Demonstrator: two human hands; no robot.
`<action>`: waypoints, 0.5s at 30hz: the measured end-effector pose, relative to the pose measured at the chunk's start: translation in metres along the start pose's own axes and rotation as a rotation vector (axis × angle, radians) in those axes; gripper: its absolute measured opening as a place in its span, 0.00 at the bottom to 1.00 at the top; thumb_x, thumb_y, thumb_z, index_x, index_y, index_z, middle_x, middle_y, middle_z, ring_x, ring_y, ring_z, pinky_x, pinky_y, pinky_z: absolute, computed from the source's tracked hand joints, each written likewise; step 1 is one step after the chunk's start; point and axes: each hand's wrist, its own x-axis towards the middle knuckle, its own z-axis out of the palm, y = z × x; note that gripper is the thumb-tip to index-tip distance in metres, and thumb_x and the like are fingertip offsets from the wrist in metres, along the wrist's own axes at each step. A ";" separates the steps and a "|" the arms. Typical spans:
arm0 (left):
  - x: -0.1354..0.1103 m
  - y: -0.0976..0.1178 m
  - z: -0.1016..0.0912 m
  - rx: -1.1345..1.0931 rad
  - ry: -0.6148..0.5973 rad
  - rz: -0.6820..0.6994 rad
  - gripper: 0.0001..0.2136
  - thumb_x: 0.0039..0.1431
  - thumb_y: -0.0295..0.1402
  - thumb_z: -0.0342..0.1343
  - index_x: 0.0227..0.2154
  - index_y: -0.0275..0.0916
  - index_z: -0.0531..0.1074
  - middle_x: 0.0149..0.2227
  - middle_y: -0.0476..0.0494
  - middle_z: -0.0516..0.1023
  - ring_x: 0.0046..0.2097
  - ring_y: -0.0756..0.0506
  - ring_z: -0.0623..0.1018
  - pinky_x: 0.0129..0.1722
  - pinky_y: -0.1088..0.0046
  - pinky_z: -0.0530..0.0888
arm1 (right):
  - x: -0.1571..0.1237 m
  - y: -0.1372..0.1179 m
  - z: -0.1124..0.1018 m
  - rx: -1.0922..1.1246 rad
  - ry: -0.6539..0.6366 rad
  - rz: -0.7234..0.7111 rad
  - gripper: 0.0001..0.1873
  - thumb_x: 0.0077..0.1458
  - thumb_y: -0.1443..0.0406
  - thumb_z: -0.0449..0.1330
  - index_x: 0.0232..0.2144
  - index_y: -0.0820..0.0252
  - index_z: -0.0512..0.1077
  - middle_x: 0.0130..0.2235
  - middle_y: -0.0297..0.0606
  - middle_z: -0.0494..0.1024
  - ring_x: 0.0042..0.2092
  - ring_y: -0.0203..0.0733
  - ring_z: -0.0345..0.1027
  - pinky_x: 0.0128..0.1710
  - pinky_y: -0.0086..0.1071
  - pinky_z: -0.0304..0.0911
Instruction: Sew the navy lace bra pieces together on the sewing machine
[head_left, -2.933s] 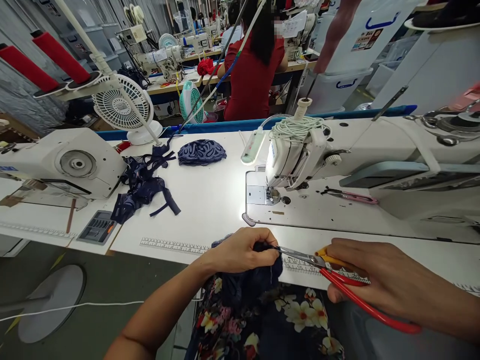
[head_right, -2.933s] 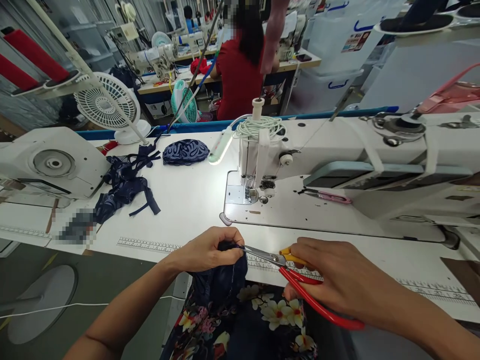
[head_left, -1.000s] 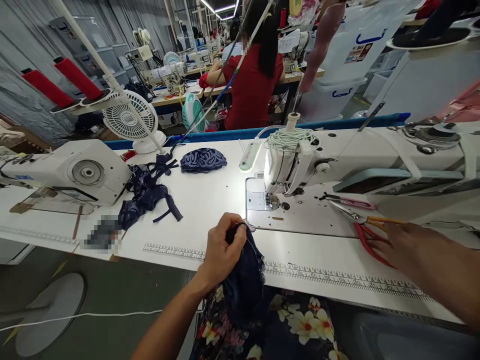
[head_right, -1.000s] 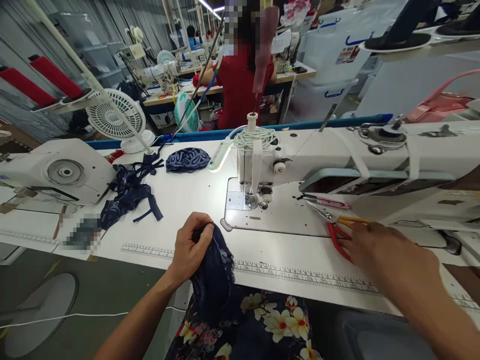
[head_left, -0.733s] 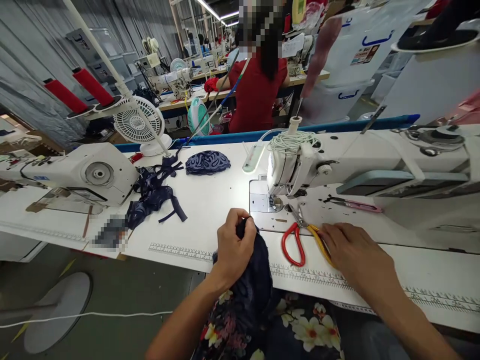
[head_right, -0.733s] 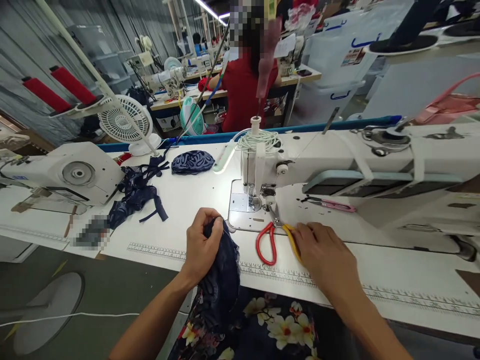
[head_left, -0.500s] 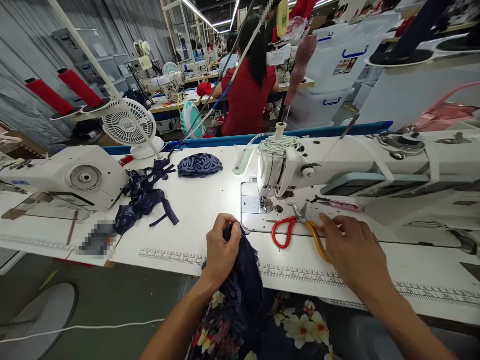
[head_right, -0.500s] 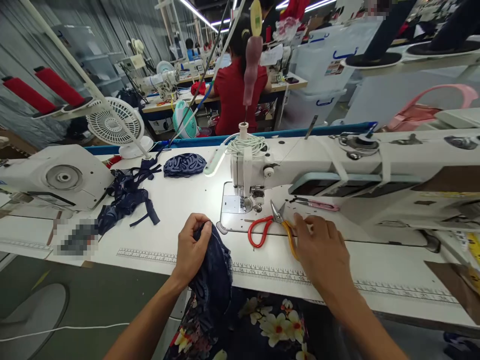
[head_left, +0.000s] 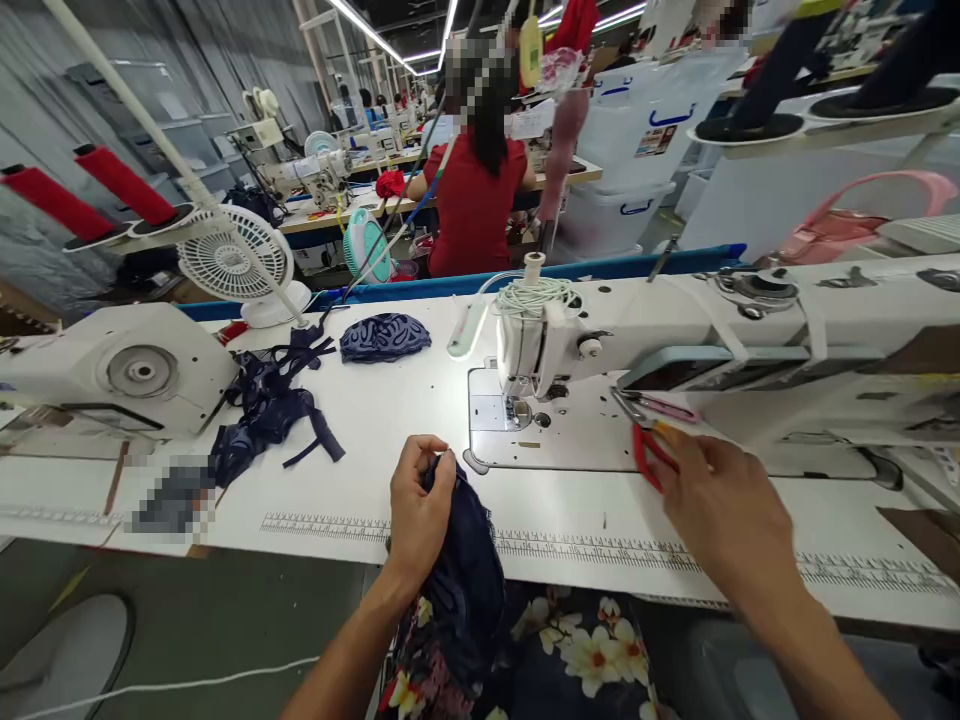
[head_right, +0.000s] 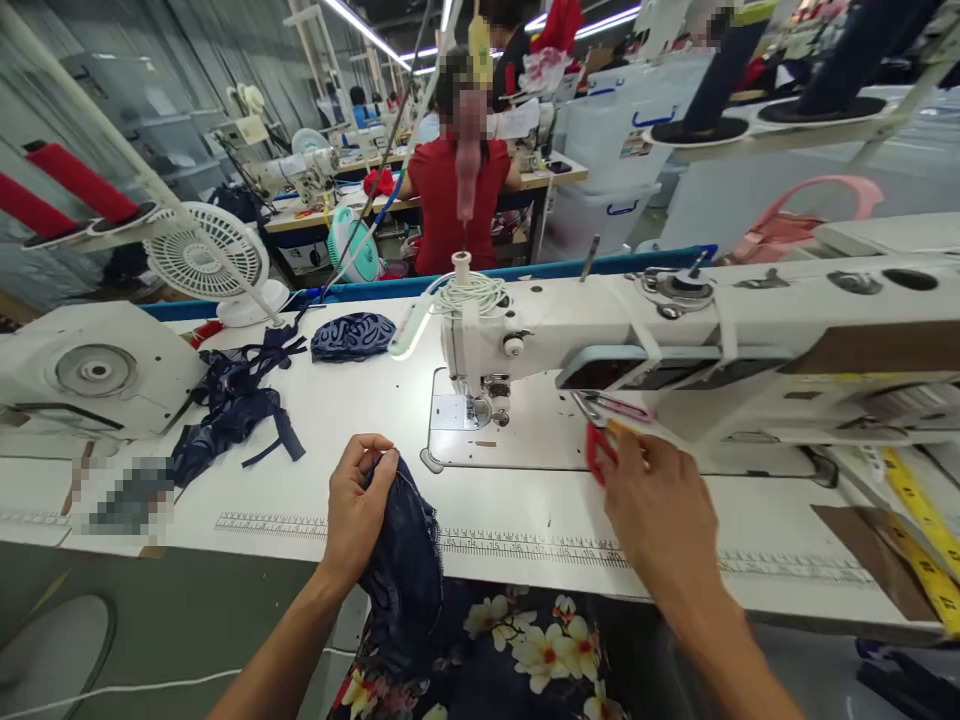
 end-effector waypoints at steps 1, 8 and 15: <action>-0.001 0.002 0.004 -0.036 0.021 -0.023 0.08 0.64 0.39 0.52 0.37 0.40 0.65 0.27 0.55 0.61 0.28 0.53 0.62 0.28 0.79 0.61 | -0.006 -0.009 -0.010 0.118 0.070 0.008 0.14 0.64 0.60 0.48 0.44 0.61 0.70 0.39 0.50 0.75 0.37 0.51 0.70 0.37 0.44 0.67; -0.013 0.021 0.045 -0.403 -0.115 -0.260 0.09 0.62 0.39 0.53 0.41 0.43 0.61 0.23 0.59 0.56 0.23 0.54 0.54 0.22 0.80 0.55 | -0.075 -0.127 -0.010 0.798 -0.089 -0.269 0.16 0.59 0.54 0.56 0.46 0.54 0.67 0.39 0.45 0.78 0.36 0.49 0.76 0.31 0.37 0.74; 0.008 0.051 -0.035 -0.134 -0.816 -0.220 0.27 0.51 0.39 0.66 0.52 0.43 0.63 0.27 0.56 0.65 0.25 0.54 0.63 0.25 0.80 0.61 | -0.071 -0.032 0.014 1.064 -0.452 0.162 0.17 0.58 0.50 0.55 0.46 0.41 0.75 0.42 0.37 0.82 0.45 0.55 0.77 0.36 0.41 0.77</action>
